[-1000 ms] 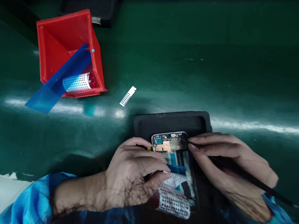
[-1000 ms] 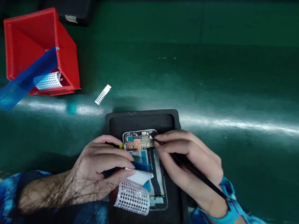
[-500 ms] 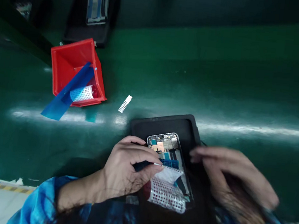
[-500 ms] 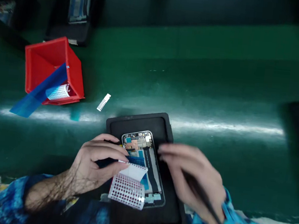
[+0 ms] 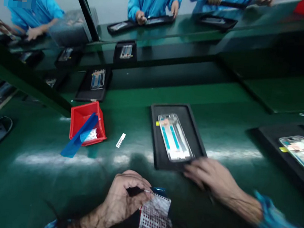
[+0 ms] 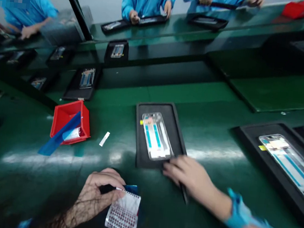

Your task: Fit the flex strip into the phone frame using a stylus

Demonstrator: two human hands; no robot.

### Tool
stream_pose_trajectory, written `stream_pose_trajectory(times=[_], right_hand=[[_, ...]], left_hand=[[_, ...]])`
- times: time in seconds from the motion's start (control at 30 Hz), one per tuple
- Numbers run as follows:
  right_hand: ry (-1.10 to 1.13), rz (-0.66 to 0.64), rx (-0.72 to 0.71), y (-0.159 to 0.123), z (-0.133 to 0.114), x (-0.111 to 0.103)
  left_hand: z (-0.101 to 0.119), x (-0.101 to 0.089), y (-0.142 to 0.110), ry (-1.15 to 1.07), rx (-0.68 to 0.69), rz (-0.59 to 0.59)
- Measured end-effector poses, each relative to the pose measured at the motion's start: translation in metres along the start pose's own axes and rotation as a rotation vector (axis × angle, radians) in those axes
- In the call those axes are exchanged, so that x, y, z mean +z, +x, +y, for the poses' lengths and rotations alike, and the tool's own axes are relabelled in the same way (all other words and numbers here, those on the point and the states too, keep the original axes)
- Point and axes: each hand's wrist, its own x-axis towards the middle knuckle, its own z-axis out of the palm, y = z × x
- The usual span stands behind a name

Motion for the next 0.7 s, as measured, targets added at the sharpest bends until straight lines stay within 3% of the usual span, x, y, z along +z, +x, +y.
stream_pose_trajectory(times=[0.07, 0.17, 0.27, 0.33, 0.4, 0.5, 0.6, 0.7], right_hand=[[-0.037, -0.059, -0.051, 0.032, 0.037, 0.009], [-0.080, -0.007, -0.038, 0.090, 0.087, 0.027], [-0.108, 0.105, 0.023, 0.134, 0.106, 0.042], [-0.125, 0.169, 0.076, 0.143, 0.104, 0.046], [-0.150, 0.197, 0.121, 0.131, 0.098, 0.044], [-0.208, 0.144, 0.158, 0.079, 0.095, 0.020], [-0.302, 0.106, 0.230, 0.005, 0.104, -0.033], [-0.422, 0.173, 0.333, -0.061, 0.120, -0.098]], left_hand=[[0.001, 0.002, 0.000, 0.023, 0.016, 0.046], [0.002, 0.003, 0.000, 0.053, 0.054, 0.108], [0.002, 0.002, 0.002, 0.082, 0.085, 0.160], [0.000, 0.000, 0.002, 0.099, 0.097, 0.178], [-0.002, -0.001, 0.003, 0.106, 0.104, 0.175], [-0.005, 0.000, 0.004, 0.098, 0.096, 0.137], [-0.008, 0.003, 0.003, 0.074, 0.093, 0.091], [-0.008, 0.007, 0.002, 0.061, 0.101, 0.078]])
